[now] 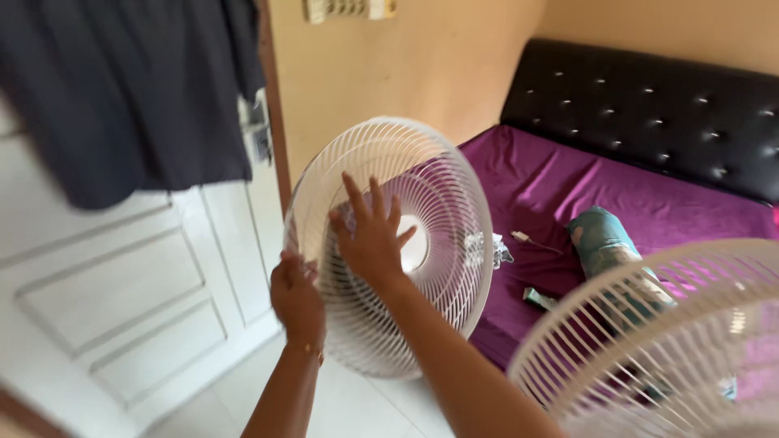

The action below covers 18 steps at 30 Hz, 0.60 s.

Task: The person removes the front grille of a white standing electric fan, then detaches and removes the fan blades from the motor hub. The person handles the fan grille and blades by hand without tools.

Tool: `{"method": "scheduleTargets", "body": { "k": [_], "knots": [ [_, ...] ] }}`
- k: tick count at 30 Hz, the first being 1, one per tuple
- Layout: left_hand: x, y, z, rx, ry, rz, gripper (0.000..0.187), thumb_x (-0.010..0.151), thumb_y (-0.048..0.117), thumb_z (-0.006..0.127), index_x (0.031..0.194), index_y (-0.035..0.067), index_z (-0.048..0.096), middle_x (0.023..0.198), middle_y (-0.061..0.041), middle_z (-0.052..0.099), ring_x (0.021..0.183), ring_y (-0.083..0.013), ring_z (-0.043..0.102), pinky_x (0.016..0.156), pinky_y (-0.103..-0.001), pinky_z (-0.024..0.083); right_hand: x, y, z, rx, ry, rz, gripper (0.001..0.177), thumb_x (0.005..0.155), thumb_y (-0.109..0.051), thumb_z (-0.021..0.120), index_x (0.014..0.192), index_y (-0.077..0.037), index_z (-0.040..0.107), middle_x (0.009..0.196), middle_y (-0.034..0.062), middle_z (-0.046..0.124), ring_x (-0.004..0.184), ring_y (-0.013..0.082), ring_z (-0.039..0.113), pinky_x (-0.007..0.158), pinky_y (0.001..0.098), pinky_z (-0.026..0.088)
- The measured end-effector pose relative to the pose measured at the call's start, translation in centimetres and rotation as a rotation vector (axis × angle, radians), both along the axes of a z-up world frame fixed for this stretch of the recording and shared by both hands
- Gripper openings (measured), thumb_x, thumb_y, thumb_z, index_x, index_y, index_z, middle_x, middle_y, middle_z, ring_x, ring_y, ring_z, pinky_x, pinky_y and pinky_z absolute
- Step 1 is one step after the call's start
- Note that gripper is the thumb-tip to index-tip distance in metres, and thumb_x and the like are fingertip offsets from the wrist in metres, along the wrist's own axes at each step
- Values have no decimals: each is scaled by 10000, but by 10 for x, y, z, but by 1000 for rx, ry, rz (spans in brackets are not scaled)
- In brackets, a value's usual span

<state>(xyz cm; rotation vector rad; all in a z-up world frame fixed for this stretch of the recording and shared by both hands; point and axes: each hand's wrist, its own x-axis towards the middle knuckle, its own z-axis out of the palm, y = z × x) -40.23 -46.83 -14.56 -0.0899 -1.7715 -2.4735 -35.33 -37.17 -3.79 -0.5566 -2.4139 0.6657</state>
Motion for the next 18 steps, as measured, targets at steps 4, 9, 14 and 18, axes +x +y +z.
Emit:
{"method": "scheduleTargets", "body": {
  "k": [4,9,14,18],
  "knots": [
    [-52,-6,7,-152,-52,8,536,1101,452,403,991,-8,653,844,-94,701,821,-184,681,810,-318,552,-40,1,-11,-39,10,-83,630,983,-590,448,1571,-454,267,1717,87,135,1541,502,36,1060,863,7],
    [-97,-11,4,-295,-186,-66,615,1102,509,343,946,-1,649,847,-76,714,798,-193,682,754,-333,536,-67,27,-29,-66,-94,-208,629,979,-651,353,1576,-489,238,1722,48,117,1551,474,11,1078,853,-26],
    [-125,24,-17,-309,-273,-145,619,1103,534,318,962,18,631,846,-85,727,800,-186,708,756,-320,523,-59,77,-59,-82,-243,-380,621,988,-660,337,1571,-508,190,1726,12,79,1539,470,9,1087,836,-31],
    [-137,65,-40,-393,-291,-173,644,1108,563,293,981,33,635,840,-91,738,803,-191,703,761,-314,517,-53,118,-85,-99,-289,-478,610,980,-651,348,1563,-533,212,1716,10,90,1552,454,2,1088,839,-30]
  ]
}}
